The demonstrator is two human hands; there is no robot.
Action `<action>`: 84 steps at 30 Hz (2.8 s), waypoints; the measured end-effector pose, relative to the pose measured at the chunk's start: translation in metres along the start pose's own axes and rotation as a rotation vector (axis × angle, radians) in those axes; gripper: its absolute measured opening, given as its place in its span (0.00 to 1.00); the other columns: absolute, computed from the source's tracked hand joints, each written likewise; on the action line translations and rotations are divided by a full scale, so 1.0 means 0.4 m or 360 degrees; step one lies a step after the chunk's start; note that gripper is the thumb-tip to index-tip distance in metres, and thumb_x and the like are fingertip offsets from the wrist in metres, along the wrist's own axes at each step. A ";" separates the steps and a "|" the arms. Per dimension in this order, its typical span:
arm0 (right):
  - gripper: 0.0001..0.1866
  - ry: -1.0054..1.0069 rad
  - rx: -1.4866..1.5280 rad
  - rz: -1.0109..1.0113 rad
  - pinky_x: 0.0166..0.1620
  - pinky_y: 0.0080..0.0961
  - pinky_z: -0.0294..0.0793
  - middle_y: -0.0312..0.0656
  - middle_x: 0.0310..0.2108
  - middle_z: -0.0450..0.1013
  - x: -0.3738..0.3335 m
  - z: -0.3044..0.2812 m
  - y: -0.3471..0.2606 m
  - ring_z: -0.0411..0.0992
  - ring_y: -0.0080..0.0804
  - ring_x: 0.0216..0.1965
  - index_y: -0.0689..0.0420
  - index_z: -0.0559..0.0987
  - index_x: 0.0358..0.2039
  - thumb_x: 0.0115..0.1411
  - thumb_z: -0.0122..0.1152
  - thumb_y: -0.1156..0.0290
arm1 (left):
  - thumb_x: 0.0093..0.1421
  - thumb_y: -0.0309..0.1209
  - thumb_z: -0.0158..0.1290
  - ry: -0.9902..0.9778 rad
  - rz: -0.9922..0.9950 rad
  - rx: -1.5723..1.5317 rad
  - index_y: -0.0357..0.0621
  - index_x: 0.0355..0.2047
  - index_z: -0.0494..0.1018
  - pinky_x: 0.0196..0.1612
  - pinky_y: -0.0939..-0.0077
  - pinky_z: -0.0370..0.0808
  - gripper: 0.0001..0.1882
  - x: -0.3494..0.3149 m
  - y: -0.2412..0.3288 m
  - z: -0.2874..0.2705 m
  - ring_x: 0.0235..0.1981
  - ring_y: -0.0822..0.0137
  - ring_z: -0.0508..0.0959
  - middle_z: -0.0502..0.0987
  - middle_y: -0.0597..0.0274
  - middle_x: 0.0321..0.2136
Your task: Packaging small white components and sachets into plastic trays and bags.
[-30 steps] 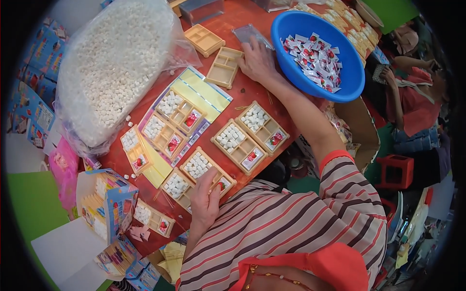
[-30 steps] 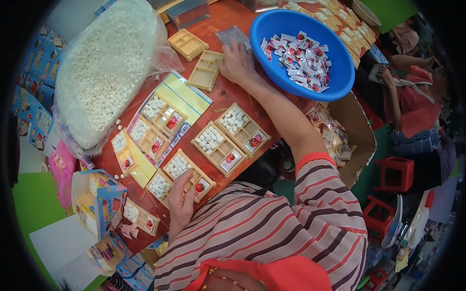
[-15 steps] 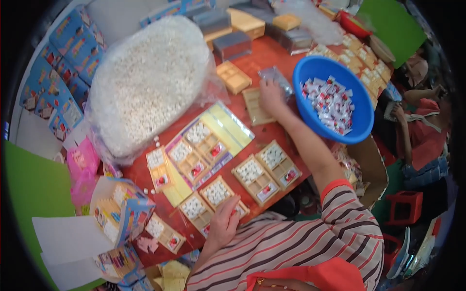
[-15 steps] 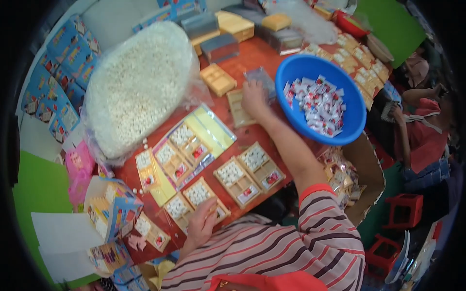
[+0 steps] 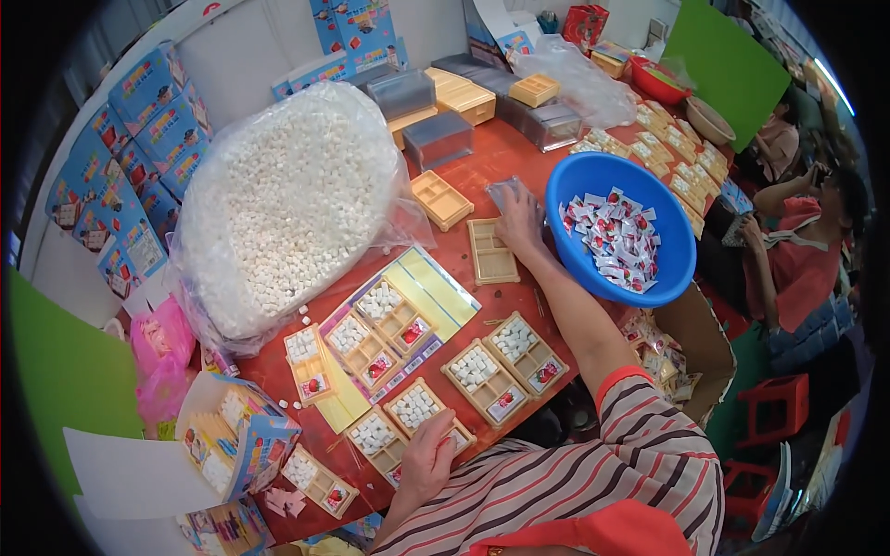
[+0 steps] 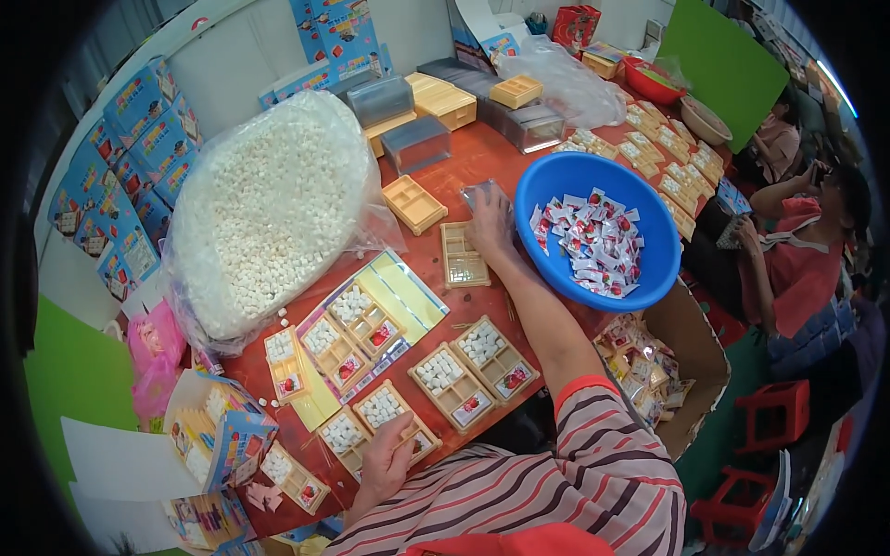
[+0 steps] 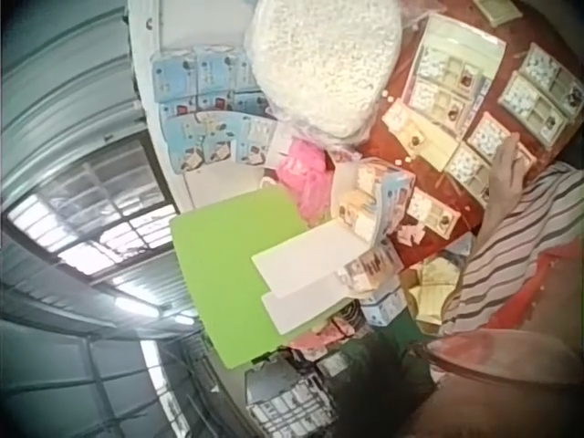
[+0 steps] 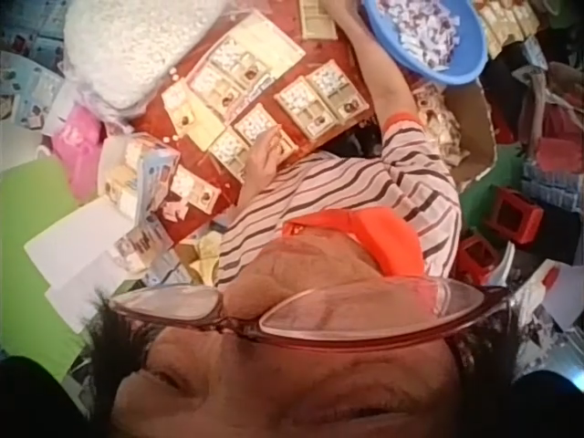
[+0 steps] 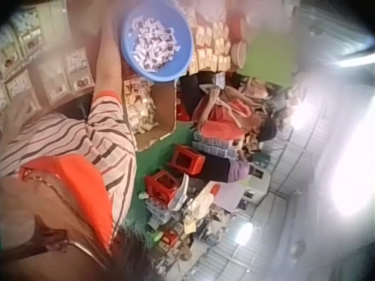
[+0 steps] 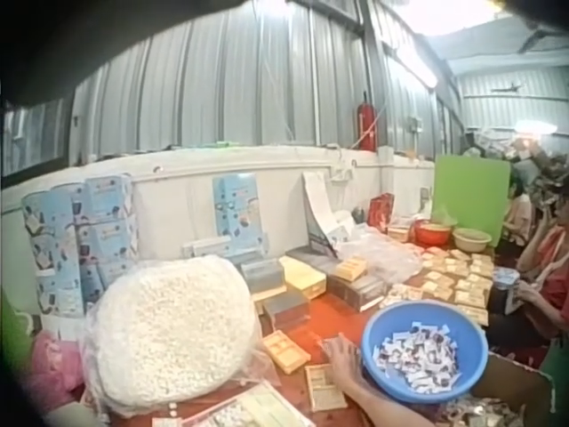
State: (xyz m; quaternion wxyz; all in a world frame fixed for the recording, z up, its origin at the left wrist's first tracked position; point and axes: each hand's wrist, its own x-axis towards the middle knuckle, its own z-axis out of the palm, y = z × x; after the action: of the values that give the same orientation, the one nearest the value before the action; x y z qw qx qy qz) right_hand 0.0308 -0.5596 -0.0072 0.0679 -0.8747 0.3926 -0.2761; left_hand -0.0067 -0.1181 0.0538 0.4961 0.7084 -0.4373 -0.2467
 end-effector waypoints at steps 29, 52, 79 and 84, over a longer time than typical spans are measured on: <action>0.35 -0.1117 0.1128 -0.1012 0.59 0.45 0.65 0.60 0.62 0.57 -0.396 -0.273 -0.363 0.61 0.59 0.60 0.57 0.64 0.62 0.56 0.62 0.61 | 0.67 0.29 0.45 0.0554 -0.0385 -0.1403 0.41 0.47 0.70 0.35 0.79 0.72 0.11 0.139 -0.061 -0.046 0.32 0.72 0.77 0.77 0.60 0.34; 0.37 -0.0580 0.0102 -0.0853 0.55 0.54 0.62 0.54 0.65 0.54 -0.365 0.004 -0.479 0.58 0.54 0.62 0.61 0.59 0.63 0.61 0.53 0.51 | 0.66 0.27 0.45 0.0756 -0.0266 -0.0999 0.38 0.50 0.70 0.43 0.79 0.72 0.14 0.103 -0.110 -0.131 0.40 0.72 0.75 0.75 0.58 0.44; 0.26 -0.0035 0.0121 -0.0238 0.59 0.53 0.59 0.53 0.60 0.59 -0.074 -0.040 -0.136 0.58 0.54 0.62 0.57 0.70 0.50 0.51 0.63 0.65 | 0.61 0.43 0.49 0.0315 0.0302 0.1771 0.42 0.58 0.66 0.58 0.49 0.61 0.28 0.420 -0.223 -0.072 0.55 0.44 0.66 0.68 0.41 0.49; 0.32 0.0096 0.0140 0.0361 0.65 0.51 0.52 0.65 0.60 0.53 -0.001 0.013 -0.015 0.52 0.63 0.64 0.65 0.65 0.53 0.48 0.62 0.69 | 0.62 0.44 0.50 0.0275 0.0233 0.1826 0.40 0.60 0.64 0.61 0.46 0.58 0.30 0.421 -0.215 -0.057 0.58 0.41 0.64 0.67 0.37 0.53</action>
State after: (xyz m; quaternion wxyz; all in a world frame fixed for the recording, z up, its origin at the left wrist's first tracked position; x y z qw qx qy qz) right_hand 0.0372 -0.5558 -0.0098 0.1252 -0.8121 0.4782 -0.3099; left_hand 0.1270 -0.2417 -0.0021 0.0828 0.8492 -0.5068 0.1231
